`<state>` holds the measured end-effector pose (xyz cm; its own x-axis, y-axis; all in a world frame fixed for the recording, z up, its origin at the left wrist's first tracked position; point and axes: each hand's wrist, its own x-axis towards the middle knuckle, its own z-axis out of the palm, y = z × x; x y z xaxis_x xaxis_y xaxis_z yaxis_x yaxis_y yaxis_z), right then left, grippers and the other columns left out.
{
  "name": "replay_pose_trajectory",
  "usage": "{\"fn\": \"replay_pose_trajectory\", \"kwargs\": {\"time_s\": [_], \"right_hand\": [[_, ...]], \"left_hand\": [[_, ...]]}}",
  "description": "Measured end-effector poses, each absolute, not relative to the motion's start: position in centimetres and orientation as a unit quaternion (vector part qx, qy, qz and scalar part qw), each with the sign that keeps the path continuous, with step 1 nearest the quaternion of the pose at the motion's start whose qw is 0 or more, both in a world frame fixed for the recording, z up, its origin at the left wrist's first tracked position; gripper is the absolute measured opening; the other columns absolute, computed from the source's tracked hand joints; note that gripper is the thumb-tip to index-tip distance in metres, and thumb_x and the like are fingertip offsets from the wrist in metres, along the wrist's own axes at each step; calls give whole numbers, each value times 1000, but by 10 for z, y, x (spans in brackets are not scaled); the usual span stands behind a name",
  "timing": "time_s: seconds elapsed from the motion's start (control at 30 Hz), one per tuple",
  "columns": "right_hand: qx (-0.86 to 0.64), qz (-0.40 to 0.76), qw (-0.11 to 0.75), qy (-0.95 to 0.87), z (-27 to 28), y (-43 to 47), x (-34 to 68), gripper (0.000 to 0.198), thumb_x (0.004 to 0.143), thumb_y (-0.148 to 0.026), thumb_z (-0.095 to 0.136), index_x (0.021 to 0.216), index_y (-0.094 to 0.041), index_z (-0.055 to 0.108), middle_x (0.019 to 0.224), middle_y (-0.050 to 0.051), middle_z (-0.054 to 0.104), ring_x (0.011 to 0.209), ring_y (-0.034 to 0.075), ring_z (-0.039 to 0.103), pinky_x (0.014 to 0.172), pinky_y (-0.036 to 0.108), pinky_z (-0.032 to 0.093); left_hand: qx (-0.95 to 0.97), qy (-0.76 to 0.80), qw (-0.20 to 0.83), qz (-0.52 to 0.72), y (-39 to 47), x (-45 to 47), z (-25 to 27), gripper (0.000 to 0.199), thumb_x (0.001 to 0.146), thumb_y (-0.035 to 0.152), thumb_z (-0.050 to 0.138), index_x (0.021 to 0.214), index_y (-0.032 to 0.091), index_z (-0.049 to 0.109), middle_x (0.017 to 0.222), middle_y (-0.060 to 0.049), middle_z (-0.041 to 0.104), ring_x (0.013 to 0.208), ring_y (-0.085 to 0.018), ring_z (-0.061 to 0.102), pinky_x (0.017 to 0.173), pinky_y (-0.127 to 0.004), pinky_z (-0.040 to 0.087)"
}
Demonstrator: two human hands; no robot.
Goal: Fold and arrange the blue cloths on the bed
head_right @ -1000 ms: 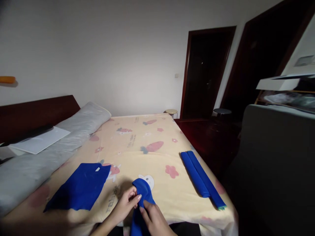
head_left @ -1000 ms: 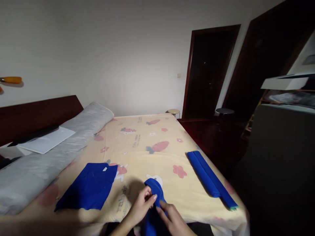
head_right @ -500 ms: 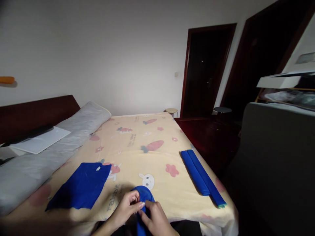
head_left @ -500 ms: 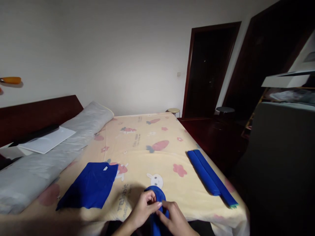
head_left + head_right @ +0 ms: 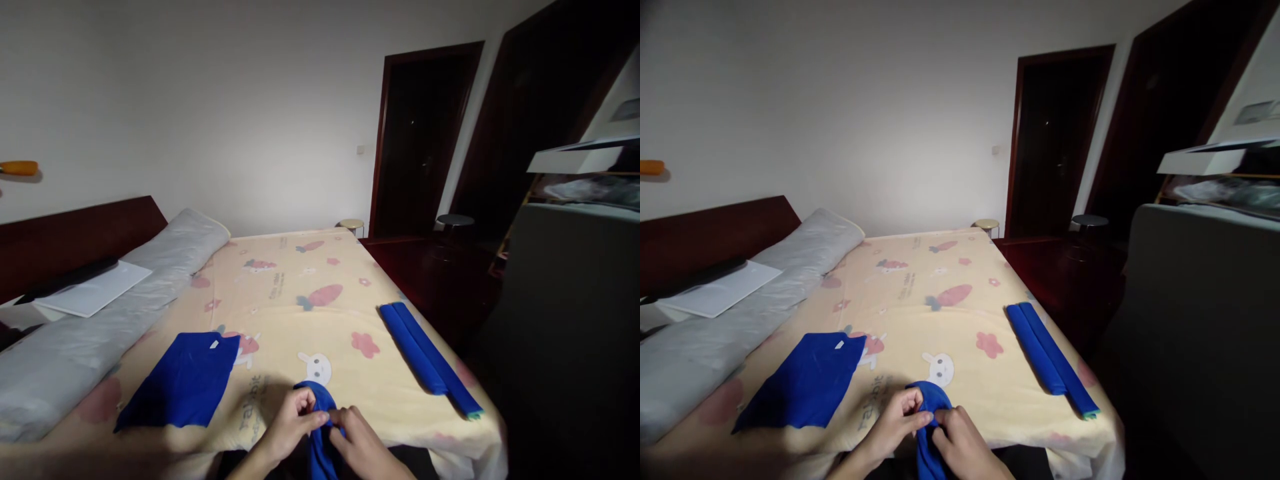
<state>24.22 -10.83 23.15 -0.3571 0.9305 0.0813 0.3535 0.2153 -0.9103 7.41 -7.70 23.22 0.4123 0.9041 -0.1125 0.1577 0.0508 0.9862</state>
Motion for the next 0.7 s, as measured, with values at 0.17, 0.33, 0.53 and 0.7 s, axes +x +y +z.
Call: {"fn": "replay_pose_trajectory", "kwargs": {"time_s": [0.17,0.33,0.53,0.7], "right_hand": [[-494,436,426,-620,231,-85,260,24,77,-34,44,70,-20,62,67,0,65,69,17,56,65,30,43],[-545,384,535,-519,242,-59,304,30,69,-48,53,70,-20,64,66,3,67,67,20,59,64,33,48],[-599,224,529,-558,263,-58,341,31,67,-51,61,80,-24,70,88,6,74,85,24,66,80,35,51],[-611,91,512,-597,270,-59,364,34,72,-56,56,82,-27,69,85,4,74,80,21,67,75,33,52]], "left_hand": [[610,463,522,376,-62,53,247,44,71,55,65,60,23,36,59,9,31,61,-8,29,59,-25,26],[526,509,483,481,-43,15,273,41,71,53,64,62,23,37,61,9,34,60,-8,34,59,-23,30],[644,524,371,416,-37,-18,296,33,66,43,71,64,23,44,64,8,40,63,-10,40,62,-23,36],[728,539,290,307,-38,-38,306,17,67,29,68,81,24,61,78,3,60,76,-15,54,74,-26,41]]}}
